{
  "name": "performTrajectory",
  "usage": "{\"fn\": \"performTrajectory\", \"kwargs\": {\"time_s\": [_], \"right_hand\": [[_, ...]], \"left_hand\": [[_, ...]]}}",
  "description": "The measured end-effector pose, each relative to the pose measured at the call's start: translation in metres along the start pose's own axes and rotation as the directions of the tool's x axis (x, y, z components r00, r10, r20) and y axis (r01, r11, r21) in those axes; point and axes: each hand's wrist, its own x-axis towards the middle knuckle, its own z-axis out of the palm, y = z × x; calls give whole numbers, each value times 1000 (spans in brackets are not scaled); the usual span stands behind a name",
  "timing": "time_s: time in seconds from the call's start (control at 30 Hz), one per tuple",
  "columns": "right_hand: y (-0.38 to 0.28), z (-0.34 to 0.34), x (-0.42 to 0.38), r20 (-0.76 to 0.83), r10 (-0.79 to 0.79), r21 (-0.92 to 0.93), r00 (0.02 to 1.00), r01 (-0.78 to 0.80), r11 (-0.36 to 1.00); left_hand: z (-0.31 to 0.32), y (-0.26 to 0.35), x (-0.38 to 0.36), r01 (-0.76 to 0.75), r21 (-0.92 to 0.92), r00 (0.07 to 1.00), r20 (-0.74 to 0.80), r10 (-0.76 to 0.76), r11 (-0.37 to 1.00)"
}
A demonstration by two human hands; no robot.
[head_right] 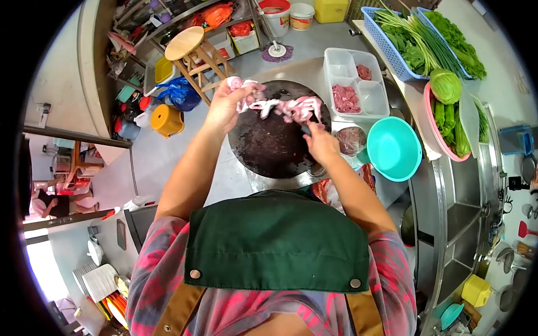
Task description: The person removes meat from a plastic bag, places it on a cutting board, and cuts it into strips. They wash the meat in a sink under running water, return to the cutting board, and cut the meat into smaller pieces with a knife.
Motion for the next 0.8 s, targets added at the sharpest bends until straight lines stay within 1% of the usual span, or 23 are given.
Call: {"fn": "performTrajectory", "kwargs": {"time_s": [0.03, 0.07, 0.1, 0.13, 0.17, 0.2, 0.23, 0.27, 0.3, 0.33, 0.37, 0.4, 0.43, 0.47, 0.5, 0.53, 0.57, 0.6, 0.63, 0.67, 0.73, 0.77, 0.8], "right_hand": [[6, -2, 6, -62, 8, 8, 998, -8, 1000], [12, -8, 11, 11, 80, 3, 997, -80, 997], [13, -15, 20, 84, 128, 3, 988, -129, 992], [19, -17, 19, 48, 90, 26, 995, -92, 995], [10, -28, 14, 50, 99, 117, 994, -104, 988], [15, -20, 12, 8, 6, 270, 1000, -8, 963], [13, -15, 11, 26, -80, 332, 996, 67, 941], [28, 4, 12, -1, -172, 359, 985, 161, 919], [25, 9, 13, -20, -180, 333, 983, 176, 926], [21, 24, 10, -30, -251, 270, 968, 249, 930], [21, 29, 15, -51, -289, 185, 956, 293, 938], [12, 30, 20, 0, -255, 254, 967, 246, 935], [5, 32, 20, 55, -205, 311, 977, 179, 934], [6, 38, 23, 44, -169, 328, 985, 145, 933], [33, 74, 34, -318, -351, 138, 881, 409, 902], [38, 71, 32, -135, -120, 416, 983, 167, 894], [37, 67, 36, 108, 72, 617, 992, -124, 777], [15, 41, 25, 167, 114, 739, 979, -200, 643], [16, 35, 20, 138, 124, 773, 983, -185, 607], [19, 28, 15, 107, 143, 797, 984, -171, 579], [22, 17, 10, 76, 183, 835, 980, -163, 526], [28, 15, 4, 79, 205, 846, 976, -175, 504], [41, 24, 2, 3, 220, 851, 975, -118, 512]], "left_hand": [[5, 0, -2, -23, -50, 1000, 18, 23, 999], [9, -6, -2, -68, -24, 997, 23, 69, 997], [1, -22, -2, -110, 81, 993, -26, 112, 991], [14, -10, -17, -176, 20, 970, 173, 170, 984], [-9, -49, -11, -239, 225, 971, 66, 230, 945], [-11, -44, -19, -186, 475, 983, 82, 167, 860], [-14, -65, -21, -264, 394, 953, -33, 301, 880], [-14, -68, -24, -217, 305, 965, -76, 251, 927], [-4, -54, -29, -212, 196, 964, -117, 238, 957], [-8, -77, -21, -184, 266, 943, -225, 246, 946], [0, -56, -30, -72, 260, 970, -206, 128, 963], [-5, -73, -20, -102, 163, 977, -171, 130, 981], [-2, -69, -19, -78, 169, 980, -167, 107, 982], [2, -63, -23, -66, 125, 987, -138, 84, 990], [7, -53, -26, -48, 83, 992, -109, 56, 995], [5, -60, -23, -90, 17, 991, -94, 91, 996], [3, -69, -22, -155, 0, 983, -95, 155, 988], [0, -79, -23, -156, -38, 981, -126, 150, 987], [-4, -92, -23, -154, -78, 977, -158, 140, 985], [-14, -96, -34, -50, 96, 989, -133, 63, 994], [-37, -124, -51, 80, 421, 991, -129, -28, 903], [-49, -137, -64, 7, 736, 989, -106, 106, 677], [-65, -166, -66, 36, 813, 982, -136, 130, 581]]}}
